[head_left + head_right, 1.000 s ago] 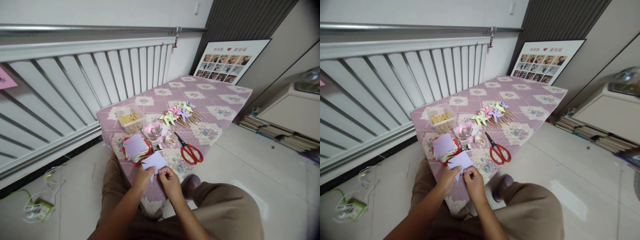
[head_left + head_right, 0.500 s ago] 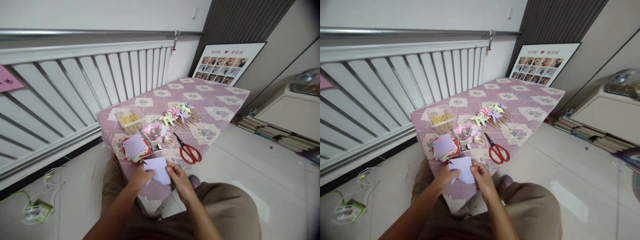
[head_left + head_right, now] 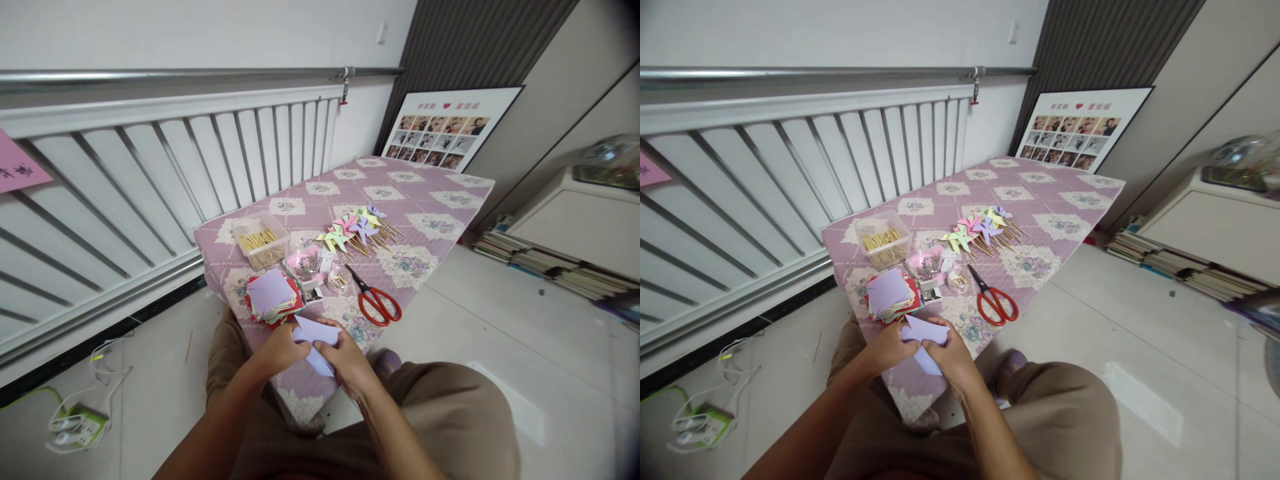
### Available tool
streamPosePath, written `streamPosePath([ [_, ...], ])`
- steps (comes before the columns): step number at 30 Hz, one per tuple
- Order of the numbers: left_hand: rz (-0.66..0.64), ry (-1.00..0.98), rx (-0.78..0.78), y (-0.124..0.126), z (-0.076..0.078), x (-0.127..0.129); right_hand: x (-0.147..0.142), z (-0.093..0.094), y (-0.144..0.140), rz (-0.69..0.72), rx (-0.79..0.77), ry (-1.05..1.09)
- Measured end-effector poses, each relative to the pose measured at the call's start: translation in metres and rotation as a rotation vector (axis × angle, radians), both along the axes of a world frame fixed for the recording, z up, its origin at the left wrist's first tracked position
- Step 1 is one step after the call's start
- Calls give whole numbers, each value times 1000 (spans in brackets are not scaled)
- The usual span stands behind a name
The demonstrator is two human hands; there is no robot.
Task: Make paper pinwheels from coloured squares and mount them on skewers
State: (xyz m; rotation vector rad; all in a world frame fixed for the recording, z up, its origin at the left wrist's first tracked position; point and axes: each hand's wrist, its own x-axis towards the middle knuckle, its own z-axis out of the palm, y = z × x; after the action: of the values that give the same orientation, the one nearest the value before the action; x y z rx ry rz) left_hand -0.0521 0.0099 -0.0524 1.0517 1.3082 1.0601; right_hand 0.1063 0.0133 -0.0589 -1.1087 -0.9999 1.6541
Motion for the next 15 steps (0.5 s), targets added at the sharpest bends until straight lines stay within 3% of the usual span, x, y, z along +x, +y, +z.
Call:
streamPosePath([
  [3, -244, 268, 36, 2, 8, 0, -1, 5, -1, 13, 15, -48],
  [6, -314, 395, 43, 4, 11, 0, -1, 7, -1, 5, 14, -61],
  [11, -326, 396, 48, 5, 14, -1, -5, 0, 0, -57, -31, -42],
  [15, -155, 246, -6, 1, 9, -1, -10, -9, 3, -161, -93, 49],
])
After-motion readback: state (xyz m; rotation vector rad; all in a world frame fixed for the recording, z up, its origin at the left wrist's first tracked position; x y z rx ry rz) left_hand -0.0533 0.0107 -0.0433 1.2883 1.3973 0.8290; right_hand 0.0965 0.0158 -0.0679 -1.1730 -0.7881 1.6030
